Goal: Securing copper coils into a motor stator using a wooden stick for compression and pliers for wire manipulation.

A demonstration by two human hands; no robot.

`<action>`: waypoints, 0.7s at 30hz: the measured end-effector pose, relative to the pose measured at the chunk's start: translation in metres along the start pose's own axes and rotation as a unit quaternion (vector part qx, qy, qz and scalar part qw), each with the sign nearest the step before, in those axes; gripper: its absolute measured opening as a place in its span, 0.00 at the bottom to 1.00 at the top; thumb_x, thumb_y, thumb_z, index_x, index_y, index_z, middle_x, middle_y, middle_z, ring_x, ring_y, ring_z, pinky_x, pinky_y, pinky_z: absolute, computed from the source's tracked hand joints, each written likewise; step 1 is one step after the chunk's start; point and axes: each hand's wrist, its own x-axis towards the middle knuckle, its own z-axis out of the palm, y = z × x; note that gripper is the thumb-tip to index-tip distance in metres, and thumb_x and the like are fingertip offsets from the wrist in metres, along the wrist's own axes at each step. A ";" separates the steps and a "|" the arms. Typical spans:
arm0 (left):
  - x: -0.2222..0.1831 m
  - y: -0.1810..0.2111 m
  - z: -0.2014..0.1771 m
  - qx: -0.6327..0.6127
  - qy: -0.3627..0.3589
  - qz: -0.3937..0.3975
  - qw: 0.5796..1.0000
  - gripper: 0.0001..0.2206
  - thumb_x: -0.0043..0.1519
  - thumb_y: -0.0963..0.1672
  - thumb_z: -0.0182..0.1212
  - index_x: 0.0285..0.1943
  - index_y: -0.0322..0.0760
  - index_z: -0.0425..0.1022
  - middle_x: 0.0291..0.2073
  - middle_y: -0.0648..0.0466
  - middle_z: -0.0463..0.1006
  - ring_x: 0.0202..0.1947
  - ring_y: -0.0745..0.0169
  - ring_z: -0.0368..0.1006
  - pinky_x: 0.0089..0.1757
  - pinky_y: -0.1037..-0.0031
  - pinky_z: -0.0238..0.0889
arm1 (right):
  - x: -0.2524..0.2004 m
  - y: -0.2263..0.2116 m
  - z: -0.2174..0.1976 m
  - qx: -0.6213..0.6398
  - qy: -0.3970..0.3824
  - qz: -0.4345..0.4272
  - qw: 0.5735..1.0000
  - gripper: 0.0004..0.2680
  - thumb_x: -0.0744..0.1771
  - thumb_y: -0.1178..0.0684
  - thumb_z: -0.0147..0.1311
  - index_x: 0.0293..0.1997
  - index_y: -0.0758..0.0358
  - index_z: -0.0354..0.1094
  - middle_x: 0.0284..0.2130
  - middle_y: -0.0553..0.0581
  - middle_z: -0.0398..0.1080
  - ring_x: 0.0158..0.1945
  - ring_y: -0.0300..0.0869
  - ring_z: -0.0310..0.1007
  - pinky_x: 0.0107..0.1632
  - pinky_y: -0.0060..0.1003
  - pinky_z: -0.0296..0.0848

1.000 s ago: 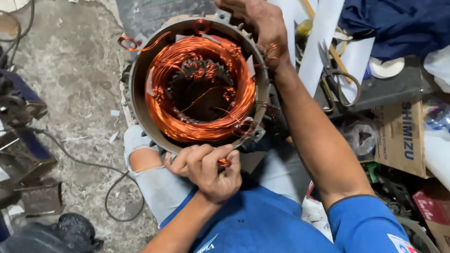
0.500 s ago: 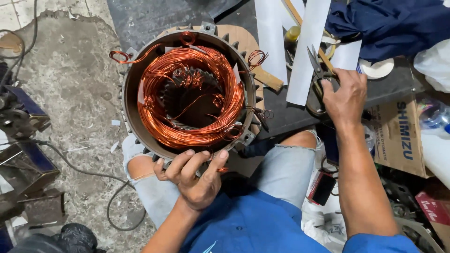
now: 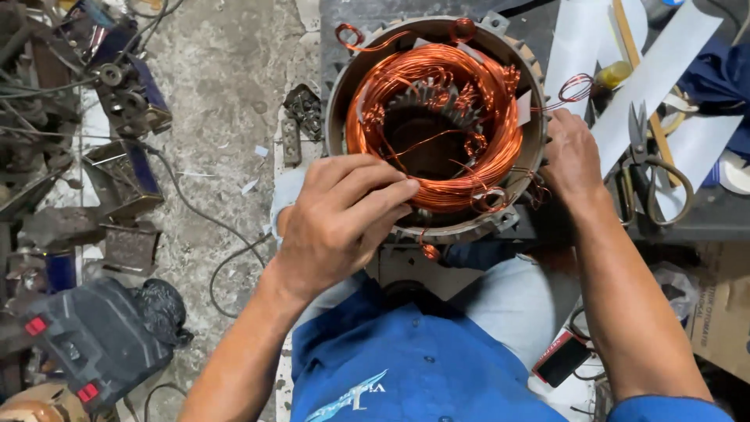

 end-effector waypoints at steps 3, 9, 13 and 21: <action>0.009 -0.008 -0.006 0.010 -0.067 0.025 0.997 0.05 0.70 0.41 0.62 0.51 0.33 0.77 0.46 0.46 0.78 0.48 0.45 0.72 0.44 0.58 0.63 | 0.004 0.025 0.023 0.061 0.011 0.011 0.998 0.05 0.74 0.62 0.50 0.46 0.72 0.72 0.36 0.66 0.71 0.34 0.54 0.72 0.36 0.45 0.75; 0.012 0.013 -0.010 -0.098 -0.065 0.044 0.992 0.08 0.68 0.40 0.58 0.54 0.34 0.78 0.47 0.45 0.80 0.47 0.46 0.75 0.48 0.58 0.65 | 0.006 0.000 -0.031 0.008 -0.067 0.111 0.992 0.03 0.71 0.65 0.46 0.43 0.70 0.66 0.39 0.65 0.68 0.40 0.52 0.70 0.46 0.48 0.75; 0.003 0.035 -0.005 -0.171 -0.080 0.054 0.981 0.12 0.68 0.46 0.60 0.49 0.29 0.79 0.44 0.44 0.81 0.46 0.44 0.76 0.50 0.56 0.64 | -0.002 -0.062 -0.116 0.052 -0.112 0.287 0.950 0.07 0.73 0.52 0.48 0.45 0.65 0.68 0.35 0.68 0.71 0.41 0.59 0.68 0.41 0.54 0.62; -0.007 0.040 0.005 -0.175 -0.033 0.016 0.984 0.12 0.68 0.46 0.59 0.51 0.30 0.78 0.43 0.45 0.83 0.45 0.45 0.79 0.49 0.57 0.66 | -0.084 -0.094 -0.162 0.366 0.044 0.346 0.863 0.09 0.76 0.56 0.46 0.40 0.68 0.65 0.30 0.59 0.71 0.23 0.39 0.67 0.26 0.30 0.68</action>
